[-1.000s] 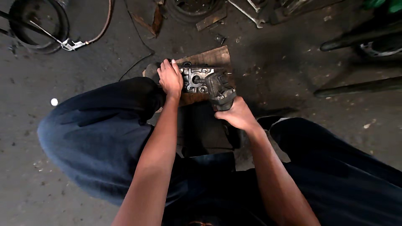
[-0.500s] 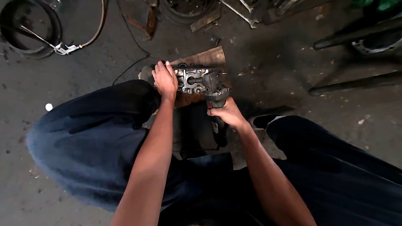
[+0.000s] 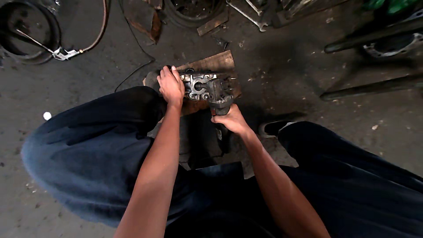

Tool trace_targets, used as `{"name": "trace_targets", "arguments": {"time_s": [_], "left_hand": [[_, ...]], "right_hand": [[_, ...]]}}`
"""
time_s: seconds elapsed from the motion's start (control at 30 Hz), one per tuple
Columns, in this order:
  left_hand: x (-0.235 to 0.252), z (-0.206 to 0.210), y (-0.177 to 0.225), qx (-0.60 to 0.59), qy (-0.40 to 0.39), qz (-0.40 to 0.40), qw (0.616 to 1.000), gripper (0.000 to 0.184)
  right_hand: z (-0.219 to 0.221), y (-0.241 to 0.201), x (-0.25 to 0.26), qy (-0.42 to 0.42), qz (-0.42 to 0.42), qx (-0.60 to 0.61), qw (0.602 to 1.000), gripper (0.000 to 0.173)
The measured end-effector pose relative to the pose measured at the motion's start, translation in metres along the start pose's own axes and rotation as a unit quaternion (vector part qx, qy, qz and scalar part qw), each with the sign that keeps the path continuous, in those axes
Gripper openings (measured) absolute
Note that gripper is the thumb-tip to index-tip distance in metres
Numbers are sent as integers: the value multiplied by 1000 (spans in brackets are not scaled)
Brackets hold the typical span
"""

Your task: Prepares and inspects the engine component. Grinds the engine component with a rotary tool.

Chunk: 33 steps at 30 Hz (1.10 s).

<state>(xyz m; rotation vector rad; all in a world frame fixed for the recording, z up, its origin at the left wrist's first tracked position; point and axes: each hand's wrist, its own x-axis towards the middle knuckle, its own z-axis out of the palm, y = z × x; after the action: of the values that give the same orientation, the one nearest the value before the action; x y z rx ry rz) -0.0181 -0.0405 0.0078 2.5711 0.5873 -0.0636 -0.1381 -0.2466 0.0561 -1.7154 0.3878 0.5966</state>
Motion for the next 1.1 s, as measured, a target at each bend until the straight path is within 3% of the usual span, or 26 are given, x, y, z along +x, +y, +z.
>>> {"name": "trace_targets", "arguments": {"time_s": [0.43,0.77,1.1], "left_hand": [[0,-1,0,1,-10,-4,1000,55],[0,-1,0,-1,-2,2,1000,56],[-1,0,1,-3,-1,3,1000,55]], "right_hand": [[11,7,4,4,-10,-33,999,48],[-19,1,-7,-14,0,6,1000,44],[-21,-6,-10,-22,-9,10,1000,45]]}}
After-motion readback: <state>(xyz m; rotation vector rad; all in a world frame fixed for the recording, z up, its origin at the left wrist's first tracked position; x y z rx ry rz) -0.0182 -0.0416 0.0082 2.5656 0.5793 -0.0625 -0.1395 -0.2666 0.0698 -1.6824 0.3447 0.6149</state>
